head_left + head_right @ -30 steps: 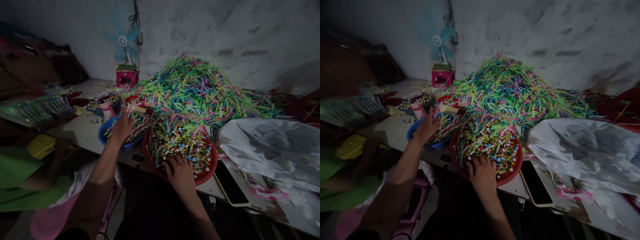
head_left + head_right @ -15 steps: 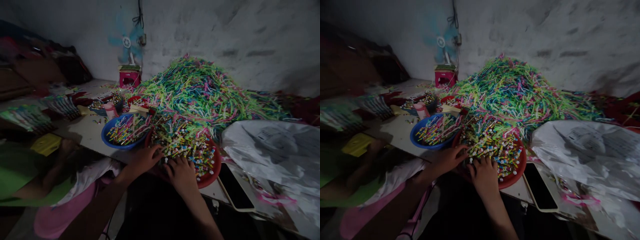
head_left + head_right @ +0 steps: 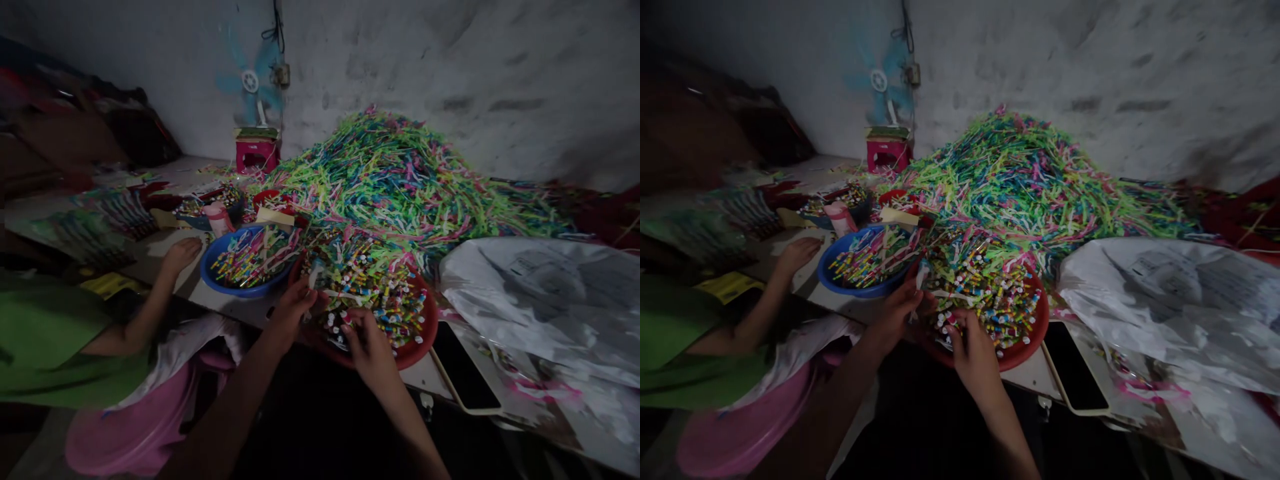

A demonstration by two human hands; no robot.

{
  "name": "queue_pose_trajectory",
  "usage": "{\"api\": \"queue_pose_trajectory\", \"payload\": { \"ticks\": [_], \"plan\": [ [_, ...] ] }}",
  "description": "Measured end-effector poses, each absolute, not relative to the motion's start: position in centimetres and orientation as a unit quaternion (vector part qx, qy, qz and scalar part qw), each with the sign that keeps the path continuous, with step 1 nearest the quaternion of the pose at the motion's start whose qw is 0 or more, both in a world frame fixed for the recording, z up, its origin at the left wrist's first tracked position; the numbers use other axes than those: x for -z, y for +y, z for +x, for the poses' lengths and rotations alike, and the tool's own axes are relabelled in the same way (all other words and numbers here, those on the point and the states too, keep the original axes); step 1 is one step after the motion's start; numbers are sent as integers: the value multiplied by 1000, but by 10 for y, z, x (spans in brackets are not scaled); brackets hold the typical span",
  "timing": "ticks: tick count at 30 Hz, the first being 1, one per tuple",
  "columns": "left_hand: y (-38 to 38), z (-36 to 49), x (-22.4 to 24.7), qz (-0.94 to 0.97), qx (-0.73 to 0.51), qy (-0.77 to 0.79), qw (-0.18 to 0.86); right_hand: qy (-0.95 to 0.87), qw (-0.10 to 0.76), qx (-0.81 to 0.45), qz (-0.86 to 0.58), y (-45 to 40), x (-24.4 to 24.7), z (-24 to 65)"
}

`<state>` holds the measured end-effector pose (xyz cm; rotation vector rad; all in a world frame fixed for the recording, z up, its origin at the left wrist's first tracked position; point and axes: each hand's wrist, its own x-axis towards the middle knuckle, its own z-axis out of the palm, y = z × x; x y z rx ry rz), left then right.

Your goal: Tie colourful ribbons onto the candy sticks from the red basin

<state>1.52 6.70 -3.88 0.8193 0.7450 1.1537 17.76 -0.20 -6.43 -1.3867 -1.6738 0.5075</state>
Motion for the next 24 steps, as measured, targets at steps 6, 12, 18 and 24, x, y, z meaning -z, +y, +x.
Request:
{"api": "queue_pose_trajectory", "payload": {
  "ticks": [6, 12, 18, 24],
  "plan": [
    [66, 42, 45, 261, -558, 292, 732, -653, 461, -232, -554, -9, 57, 183],
    [58, 51, 53, 331, -592, 331, 656, -643, 458, -223, -572, -9, 59, 182],
    [56, 54, 51, 334, -584, 365, 643, -650, 470, -171, -571, -6, 64, 183],
    [57, 54, 54, 346, -577, 378, 636, -648, 474, -128, -582, -3, 66, 181]
  ]
}}
